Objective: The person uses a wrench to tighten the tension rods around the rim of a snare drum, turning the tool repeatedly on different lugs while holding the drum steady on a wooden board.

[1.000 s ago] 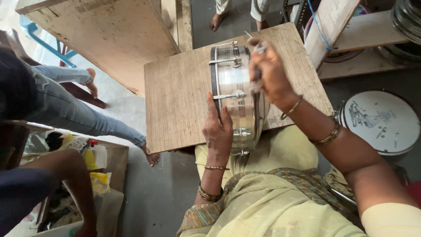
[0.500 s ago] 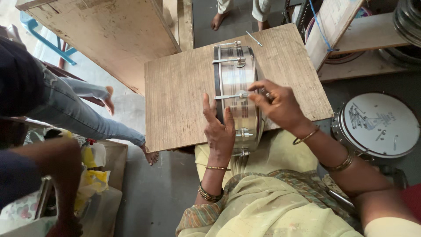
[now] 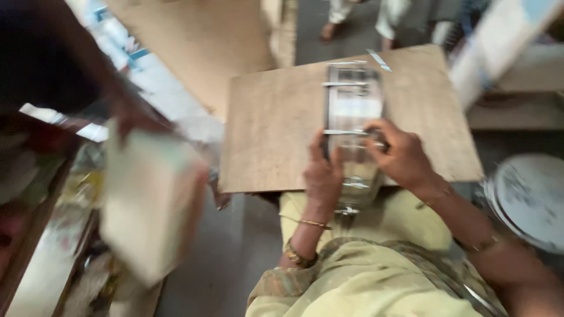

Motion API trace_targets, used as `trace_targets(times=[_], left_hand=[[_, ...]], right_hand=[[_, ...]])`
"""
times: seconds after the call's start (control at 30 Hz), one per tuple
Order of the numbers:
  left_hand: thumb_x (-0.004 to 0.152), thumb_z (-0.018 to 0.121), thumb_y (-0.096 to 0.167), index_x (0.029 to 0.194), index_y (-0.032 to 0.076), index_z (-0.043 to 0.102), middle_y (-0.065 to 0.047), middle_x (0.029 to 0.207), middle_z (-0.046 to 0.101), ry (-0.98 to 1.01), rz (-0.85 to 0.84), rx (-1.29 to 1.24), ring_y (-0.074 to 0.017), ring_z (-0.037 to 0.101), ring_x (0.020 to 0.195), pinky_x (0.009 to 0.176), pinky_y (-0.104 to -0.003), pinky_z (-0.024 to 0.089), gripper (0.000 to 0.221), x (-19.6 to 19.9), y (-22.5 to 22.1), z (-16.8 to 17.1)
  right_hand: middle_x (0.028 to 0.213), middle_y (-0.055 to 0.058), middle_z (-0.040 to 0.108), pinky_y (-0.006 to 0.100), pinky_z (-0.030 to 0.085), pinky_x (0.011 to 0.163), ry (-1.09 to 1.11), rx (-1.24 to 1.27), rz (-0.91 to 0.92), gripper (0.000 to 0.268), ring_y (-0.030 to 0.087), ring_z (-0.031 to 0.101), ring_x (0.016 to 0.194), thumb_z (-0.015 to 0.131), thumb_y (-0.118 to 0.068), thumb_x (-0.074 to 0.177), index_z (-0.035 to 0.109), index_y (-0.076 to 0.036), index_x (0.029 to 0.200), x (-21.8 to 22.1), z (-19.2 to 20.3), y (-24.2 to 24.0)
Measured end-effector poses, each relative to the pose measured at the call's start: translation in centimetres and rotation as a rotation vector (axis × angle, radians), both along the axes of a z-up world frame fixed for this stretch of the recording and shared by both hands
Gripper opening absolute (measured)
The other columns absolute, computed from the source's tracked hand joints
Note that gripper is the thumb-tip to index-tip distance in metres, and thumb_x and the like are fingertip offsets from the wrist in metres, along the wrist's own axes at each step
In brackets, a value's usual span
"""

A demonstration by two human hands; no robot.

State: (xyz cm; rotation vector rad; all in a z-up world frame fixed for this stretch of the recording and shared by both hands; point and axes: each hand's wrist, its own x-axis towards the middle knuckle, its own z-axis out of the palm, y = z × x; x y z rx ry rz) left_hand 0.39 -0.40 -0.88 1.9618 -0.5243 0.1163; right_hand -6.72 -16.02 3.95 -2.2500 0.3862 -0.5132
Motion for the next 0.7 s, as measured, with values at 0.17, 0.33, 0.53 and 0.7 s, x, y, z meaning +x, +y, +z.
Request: trace_targets(times=[0.17, 0.33, 0.53, 0.7], left_hand=[[0.104, 0.06, 0.03, 0.155, 0.014, 0.038, -0.025, 0.094, 0.072, -0.001, -0.007, 0.012, -0.0465, 0.07, 0.08, 0.067, -0.053, 0.055, 0.058, -0.1, -0.8, -0.6], [0.103, 0.062, 0.027, 0.154, 0.01, 0.04, -0.019, 0.077, 0.069, -0.024, -0.026, -0.041, -0.0392, 0.069, 0.07, 0.064, -0.049, 0.053, 0.058, -0.2, -0.6, 0.0], [0.105, 0.061, 0.024, 0.154, 0.008, 0.039, -0.02, 0.088, 0.068, -0.141, -0.02, -0.093, -0.0389, 0.069, 0.072, 0.064, -0.048, 0.053, 0.056, -0.4, -0.7, 0.1], [0.104, 0.061, 0.022, 0.154, 0.008, 0.038, -0.024, 0.099, 0.069, -0.183, -0.014, -0.112, -0.0418, 0.069, 0.078, 0.067, -0.05, 0.054, 0.057, -0.5, -0.7, 0.1]], right_hand=[[0.087, 0.014, 0.071, 0.038, 0.054, 0.067, -0.173, -0.192, 0.027, 0.017, 0.024, 0.071, 0.072, 0.071, -0.017, 0.104, 0.069, -0.012, 0.121, 0.0, -1.6, -0.9], [0.077, 0.011, 0.067, 0.034, 0.05, 0.062, -0.16, -0.267, -0.003, 0.023, 0.02, 0.065, 0.063, 0.076, -0.018, 0.105, 0.067, -0.009, 0.124, -0.3, -2.4, -1.3], [0.071, 0.008, 0.064, 0.033, 0.05, 0.063, -0.08, -0.347, -0.047, 0.014, 0.02, 0.064, 0.062, 0.074, -0.019, 0.113, 0.068, -0.011, 0.122, 0.1, -3.4, -2.5], [0.077, 0.01, 0.068, 0.036, 0.051, 0.065, -0.136, -0.386, -0.019, 0.025, 0.025, 0.067, 0.069, 0.077, -0.017, 0.104, 0.068, -0.009, 0.126, 0.1, -3.7, -2.9]])
